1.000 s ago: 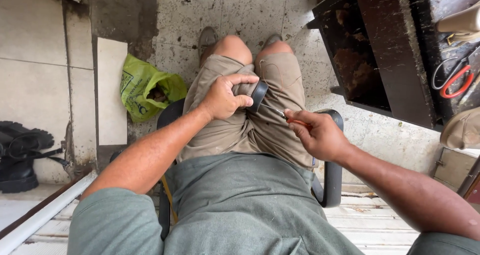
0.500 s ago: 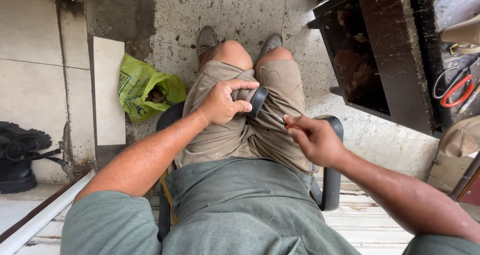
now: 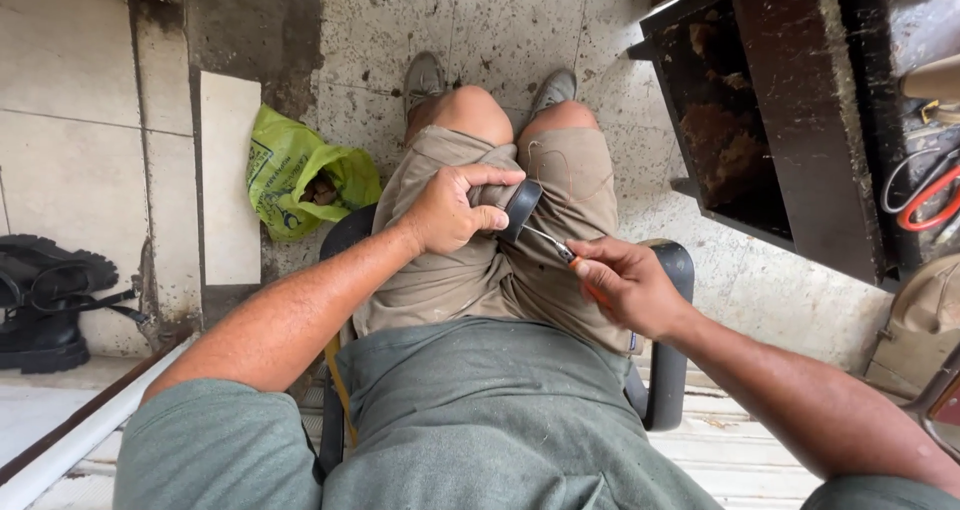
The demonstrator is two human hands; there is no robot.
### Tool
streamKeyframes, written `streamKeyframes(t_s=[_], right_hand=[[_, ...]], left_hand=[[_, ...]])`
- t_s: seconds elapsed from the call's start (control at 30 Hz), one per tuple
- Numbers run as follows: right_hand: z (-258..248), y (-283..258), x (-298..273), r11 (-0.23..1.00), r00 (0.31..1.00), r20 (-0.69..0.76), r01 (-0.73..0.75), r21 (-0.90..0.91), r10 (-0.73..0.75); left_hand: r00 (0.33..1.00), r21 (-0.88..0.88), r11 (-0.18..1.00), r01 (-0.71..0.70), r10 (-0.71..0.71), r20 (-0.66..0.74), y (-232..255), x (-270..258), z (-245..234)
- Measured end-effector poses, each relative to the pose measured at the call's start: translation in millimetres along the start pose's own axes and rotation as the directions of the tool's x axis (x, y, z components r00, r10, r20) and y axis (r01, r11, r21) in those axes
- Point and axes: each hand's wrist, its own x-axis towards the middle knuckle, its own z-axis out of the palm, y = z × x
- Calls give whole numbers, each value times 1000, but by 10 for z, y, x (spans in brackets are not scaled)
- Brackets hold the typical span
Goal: Hand-stitching the sole of a shoe using a stitching awl and thread at a repair bench.
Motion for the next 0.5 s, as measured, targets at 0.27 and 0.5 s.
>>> streamKeyframes(t_s=[0.27,0.5], right_hand=[[-25,14,47,955,965,76,260,-143,-251],[-103,-105,67,-51,631,407,503,-863,-660]], left_hand=[[1000,16,1000,17,-17,14,77,1,3],[999,19,999,30,-30,13,116,-16,31]])
